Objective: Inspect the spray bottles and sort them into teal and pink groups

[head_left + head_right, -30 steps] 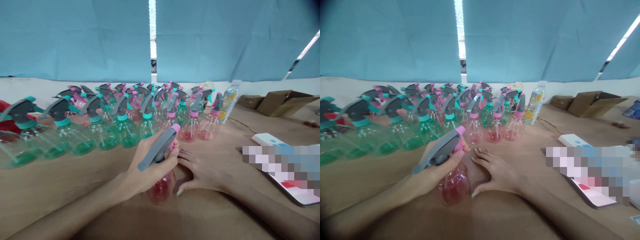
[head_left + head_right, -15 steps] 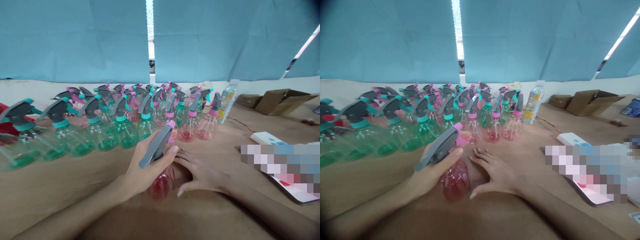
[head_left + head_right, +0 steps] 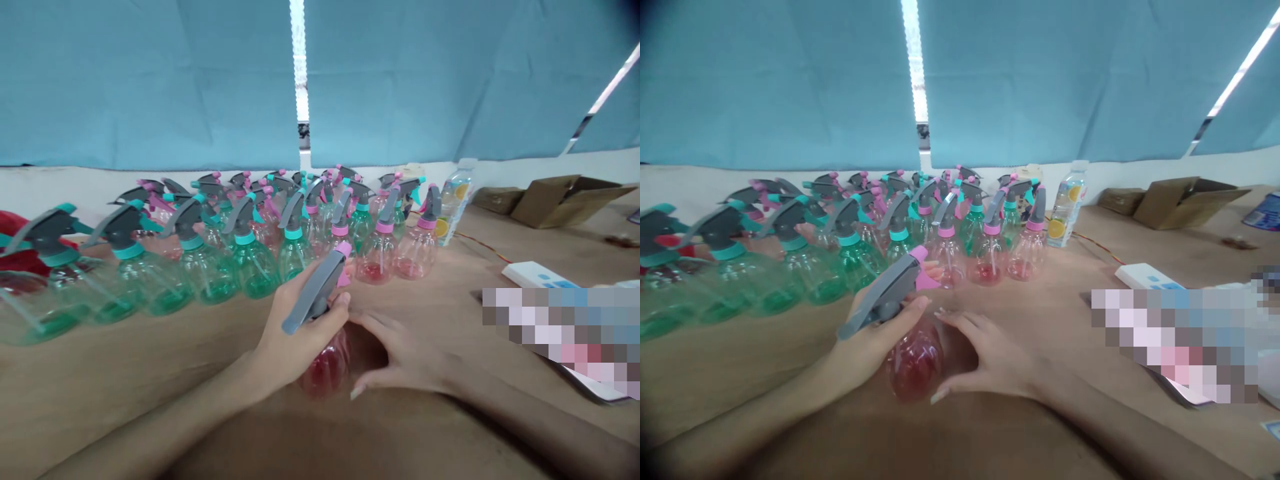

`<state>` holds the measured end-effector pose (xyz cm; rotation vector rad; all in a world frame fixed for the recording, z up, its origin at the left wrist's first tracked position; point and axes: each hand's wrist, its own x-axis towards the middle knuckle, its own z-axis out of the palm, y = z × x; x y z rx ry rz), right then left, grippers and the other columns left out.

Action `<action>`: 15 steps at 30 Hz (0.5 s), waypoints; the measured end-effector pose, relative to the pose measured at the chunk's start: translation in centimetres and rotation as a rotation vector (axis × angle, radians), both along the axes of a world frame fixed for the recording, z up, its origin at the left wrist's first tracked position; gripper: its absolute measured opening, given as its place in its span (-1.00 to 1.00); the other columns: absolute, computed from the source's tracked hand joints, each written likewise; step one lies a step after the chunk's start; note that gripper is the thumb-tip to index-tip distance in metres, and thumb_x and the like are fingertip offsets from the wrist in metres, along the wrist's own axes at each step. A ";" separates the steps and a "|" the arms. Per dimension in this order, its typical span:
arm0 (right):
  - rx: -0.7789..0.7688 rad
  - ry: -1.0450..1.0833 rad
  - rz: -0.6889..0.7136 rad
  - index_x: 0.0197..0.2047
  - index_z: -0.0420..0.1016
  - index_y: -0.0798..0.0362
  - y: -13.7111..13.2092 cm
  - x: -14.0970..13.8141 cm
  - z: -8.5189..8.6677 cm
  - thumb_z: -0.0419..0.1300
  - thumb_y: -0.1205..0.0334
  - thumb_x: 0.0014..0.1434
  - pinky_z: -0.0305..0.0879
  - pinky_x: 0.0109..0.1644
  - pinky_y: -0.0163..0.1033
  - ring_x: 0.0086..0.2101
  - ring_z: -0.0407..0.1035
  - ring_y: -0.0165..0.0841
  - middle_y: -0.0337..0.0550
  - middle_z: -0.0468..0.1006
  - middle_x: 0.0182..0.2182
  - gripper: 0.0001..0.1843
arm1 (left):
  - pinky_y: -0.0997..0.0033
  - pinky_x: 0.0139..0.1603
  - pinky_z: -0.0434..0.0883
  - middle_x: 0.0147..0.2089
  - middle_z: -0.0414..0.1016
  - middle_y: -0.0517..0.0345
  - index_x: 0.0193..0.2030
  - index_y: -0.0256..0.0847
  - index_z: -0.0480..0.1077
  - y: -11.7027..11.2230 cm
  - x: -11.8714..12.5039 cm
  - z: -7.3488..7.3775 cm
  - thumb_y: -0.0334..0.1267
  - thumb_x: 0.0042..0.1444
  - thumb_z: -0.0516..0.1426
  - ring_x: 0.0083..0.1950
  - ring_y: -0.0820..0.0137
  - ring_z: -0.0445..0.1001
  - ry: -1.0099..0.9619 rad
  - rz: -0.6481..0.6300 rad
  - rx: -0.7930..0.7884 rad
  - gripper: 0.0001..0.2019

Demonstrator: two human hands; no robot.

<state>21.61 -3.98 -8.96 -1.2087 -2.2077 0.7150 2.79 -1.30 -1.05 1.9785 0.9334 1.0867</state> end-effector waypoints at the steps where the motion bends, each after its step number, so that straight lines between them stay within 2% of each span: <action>1: -0.007 0.016 0.002 0.27 0.09 -0.07 -0.2 -0.2 0.3 0.28 -0.28 -0.14 0.16 0.14 0.10 0.08 0.25 -0.05 0.00 0.38 0.09 -0.02 | 0.50 -0.45 0.28 -0.48 0.24 0.34 -0.39 -0.14 0.20 0.0 0.1 0.0 -0.31 0.10 0.09 -0.46 0.50 0.24 -0.003 0.004 -0.003 -0.90; 5: 0.004 0.065 -0.022 0.24 0.13 -0.09 -1.2 -1.0 1.8 0.30 -0.23 -0.12 0.22 0.09 0.07 0.05 0.29 -0.07 -0.06 0.40 0.07 -0.09 | 0.52 -0.47 0.27 -0.48 0.21 0.36 -0.33 -0.13 0.24 -0.2 0.5 0.0 -0.30 0.10 0.11 -0.49 0.52 0.21 -0.054 0.010 -0.015 -0.92; 9: 0.025 0.109 -0.116 0.21 0.15 -0.07 -2.3 -1.6 3.0 0.32 -0.21 -0.14 0.28 0.03 0.08 0.00 0.32 -0.05 -0.04 0.41 0.05 -0.10 | 0.42 -0.29 0.35 -0.39 0.30 0.30 -0.18 -0.12 0.27 -0.3 1.9 -0.4 -0.22 0.12 0.14 -0.36 0.46 0.32 -0.113 0.021 -0.032 -0.84; 12: 0.055 0.145 -0.189 0.24 0.09 -0.06 -3.0 -1.5 2.8 0.32 -0.17 -0.11 0.30 0.02 0.10 -0.01 0.33 -0.03 -0.01 0.40 0.06 -0.09 | 0.31 -0.16 0.36 -0.29 0.35 0.22 -0.07 -0.14 0.25 -0.4 3.6 -0.8 -0.17 0.10 0.16 -0.26 0.39 0.37 -0.117 0.021 -0.036 -0.72; 15: 0.101 0.187 -0.238 0.28 0.01 -0.07 -3.5 -0.8 1.9 0.29 -0.10 -0.03 0.29 0.03 0.12 0.02 0.30 -0.03 0.02 0.37 0.08 -0.11 | 0.21 -0.07 0.34 -0.14 0.37 0.13 0.00 -0.12 0.22 -0.6 5.5 -0.9 -0.15 0.11 0.15 -0.14 0.31 0.39 -0.092 0.006 -0.027 -0.67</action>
